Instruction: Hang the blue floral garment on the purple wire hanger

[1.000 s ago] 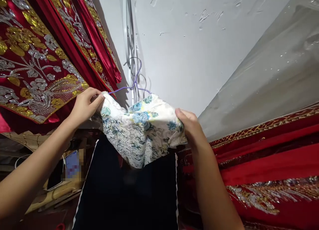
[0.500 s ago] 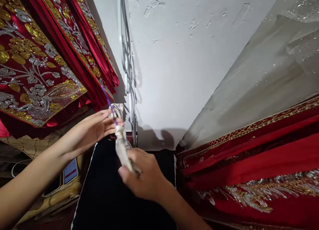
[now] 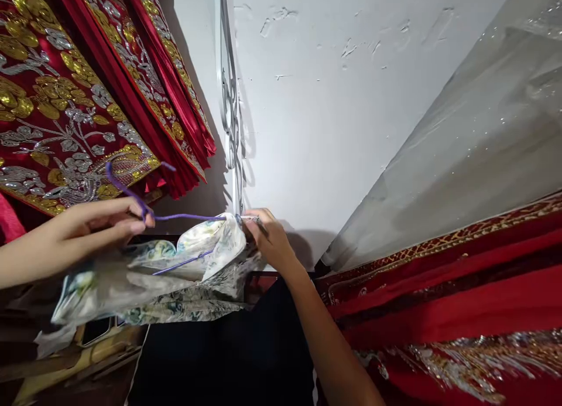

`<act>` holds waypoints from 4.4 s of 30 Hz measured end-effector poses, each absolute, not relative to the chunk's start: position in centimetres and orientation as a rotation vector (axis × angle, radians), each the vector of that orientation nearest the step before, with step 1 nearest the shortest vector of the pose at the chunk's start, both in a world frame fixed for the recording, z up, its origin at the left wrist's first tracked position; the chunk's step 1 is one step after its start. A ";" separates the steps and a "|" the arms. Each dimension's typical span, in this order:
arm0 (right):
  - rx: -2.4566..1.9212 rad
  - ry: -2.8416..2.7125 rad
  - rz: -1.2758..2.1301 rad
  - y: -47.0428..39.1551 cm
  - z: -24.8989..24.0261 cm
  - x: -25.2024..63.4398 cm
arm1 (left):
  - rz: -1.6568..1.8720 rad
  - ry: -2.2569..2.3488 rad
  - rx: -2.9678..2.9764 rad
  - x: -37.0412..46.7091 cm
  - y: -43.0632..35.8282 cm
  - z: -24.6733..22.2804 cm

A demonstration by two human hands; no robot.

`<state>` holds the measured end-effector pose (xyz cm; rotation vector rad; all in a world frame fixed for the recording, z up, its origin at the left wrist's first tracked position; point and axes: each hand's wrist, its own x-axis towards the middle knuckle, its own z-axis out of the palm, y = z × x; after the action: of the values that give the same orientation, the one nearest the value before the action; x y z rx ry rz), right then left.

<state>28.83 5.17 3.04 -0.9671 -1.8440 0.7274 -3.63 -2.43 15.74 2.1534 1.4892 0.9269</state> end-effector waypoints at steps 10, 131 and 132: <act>-0.951 -1.293 0.823 10.0 7.9 31.6 | 1.544 1.677 2.722 -0.9 2.7 12.7; -1.023 -1.784 0.510 6.3 7.4 23.4 | 1.663 0.687 1.150 11.7 3.8 3.9; -1.023 -1.773 0.518 6.3 7.5 23.4 | 1.661 0.687 1.149 11.9 4.0 3.7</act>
<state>23.37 6.33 7.54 -1.0233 -1.7727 0.5184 11.87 3.96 3.73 1.1491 0.6867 1.6608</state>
